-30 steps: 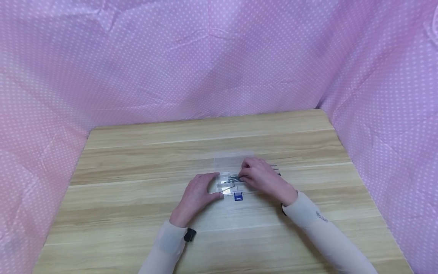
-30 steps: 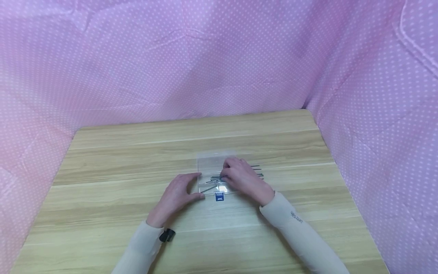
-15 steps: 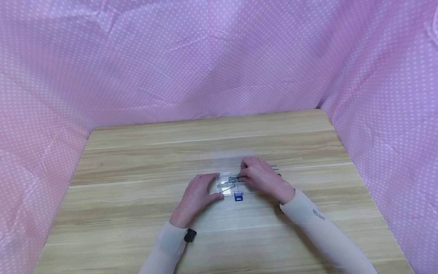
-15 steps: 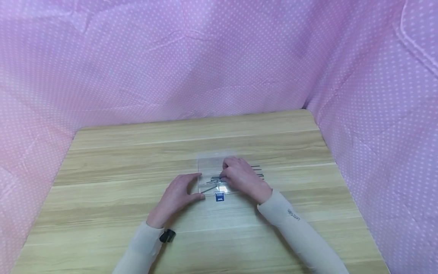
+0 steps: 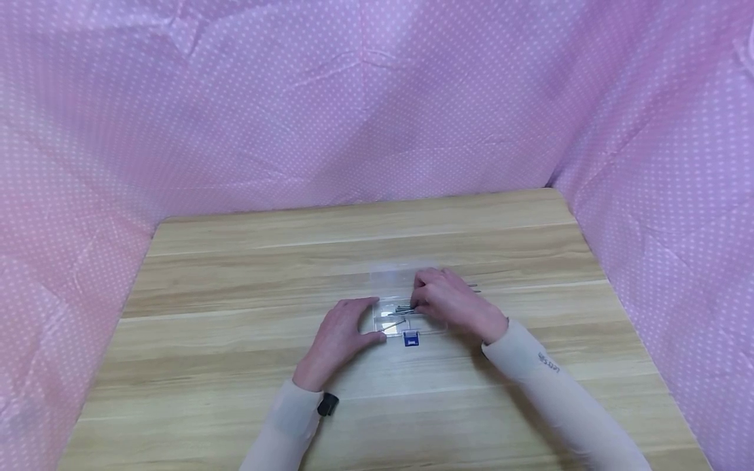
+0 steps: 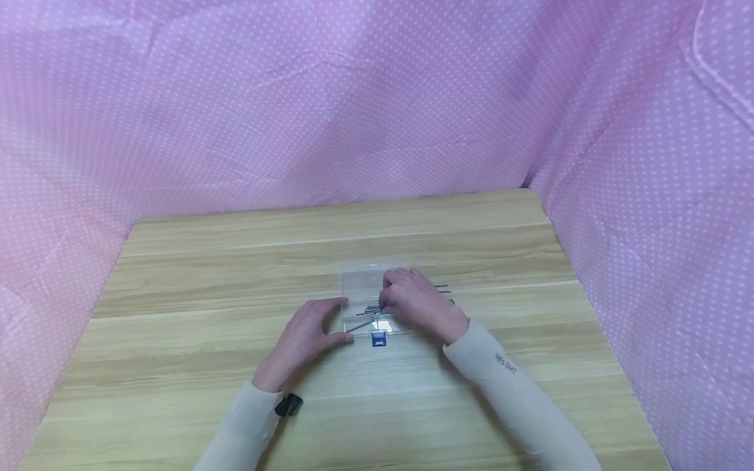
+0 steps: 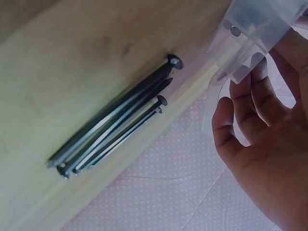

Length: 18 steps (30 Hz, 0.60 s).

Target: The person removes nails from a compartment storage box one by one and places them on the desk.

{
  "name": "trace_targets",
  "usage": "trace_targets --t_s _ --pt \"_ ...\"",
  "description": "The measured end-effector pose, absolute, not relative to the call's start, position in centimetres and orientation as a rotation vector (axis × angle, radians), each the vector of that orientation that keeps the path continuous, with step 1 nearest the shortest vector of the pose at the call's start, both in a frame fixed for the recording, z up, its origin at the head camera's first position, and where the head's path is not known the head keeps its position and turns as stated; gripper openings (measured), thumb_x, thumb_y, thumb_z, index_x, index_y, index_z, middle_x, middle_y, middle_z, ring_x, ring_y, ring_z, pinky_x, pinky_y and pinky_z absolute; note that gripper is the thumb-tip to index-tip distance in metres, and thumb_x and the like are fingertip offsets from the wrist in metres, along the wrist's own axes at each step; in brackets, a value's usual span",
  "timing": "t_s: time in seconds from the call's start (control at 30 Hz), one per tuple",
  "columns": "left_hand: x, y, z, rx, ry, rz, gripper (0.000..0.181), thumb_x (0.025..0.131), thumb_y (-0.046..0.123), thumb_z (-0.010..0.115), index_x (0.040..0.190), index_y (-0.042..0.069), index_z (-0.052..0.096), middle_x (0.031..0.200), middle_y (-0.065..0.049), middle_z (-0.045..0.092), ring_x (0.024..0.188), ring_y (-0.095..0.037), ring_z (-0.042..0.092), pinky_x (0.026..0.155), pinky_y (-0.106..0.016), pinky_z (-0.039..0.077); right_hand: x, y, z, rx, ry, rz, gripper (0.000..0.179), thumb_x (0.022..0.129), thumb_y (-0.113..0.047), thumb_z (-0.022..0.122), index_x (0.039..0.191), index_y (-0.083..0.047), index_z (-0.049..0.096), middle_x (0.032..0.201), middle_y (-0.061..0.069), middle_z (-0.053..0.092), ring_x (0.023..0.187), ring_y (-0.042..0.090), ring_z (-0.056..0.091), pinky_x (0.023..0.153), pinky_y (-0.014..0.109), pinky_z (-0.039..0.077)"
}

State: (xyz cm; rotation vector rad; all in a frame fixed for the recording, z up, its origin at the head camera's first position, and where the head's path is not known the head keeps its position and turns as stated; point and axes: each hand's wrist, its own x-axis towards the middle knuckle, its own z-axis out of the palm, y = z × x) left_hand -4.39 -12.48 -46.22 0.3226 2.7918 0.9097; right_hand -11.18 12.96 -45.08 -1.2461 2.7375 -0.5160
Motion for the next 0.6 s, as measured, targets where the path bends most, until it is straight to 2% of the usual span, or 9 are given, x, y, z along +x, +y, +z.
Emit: trace_targets --t_s 0.3,0.6 --pt "-4.40 -12.42 -46.21 0.334 2.798 0.900 0.072 0.081 0.038 0.089 0.142 0.011 0.062 0.138 -0.011 0.065 0.130 -0.034 0.056 0.111 -0.051 0.043 -11.15 13.10 -45.10 -1.270 2.754 -0.461 0.009 0.087 -0.017 0.085 0.094 -0.022 0.081 0.098 -0.008 0.061 0.092 0.012 0.055 0.081 0.033 0.043" --pt "-4.34 -12.37 -46.01 0.322 2.790 0.897 0.071 0.081 0.037 0.089 0.142 0.011 0.062 0.139 -0.010 0.065 0.130 -0.033 0.056 0.111 -0.050 0.044 -11.24 12.97 -45.12 -1.342 2.768 -0.378 0.007 0.089 -0.015 0.081 0.089 -0.021 0.078 0.098 -0.006 0.060 0.095 0.016 0.055 0.081 0.034 0.042"
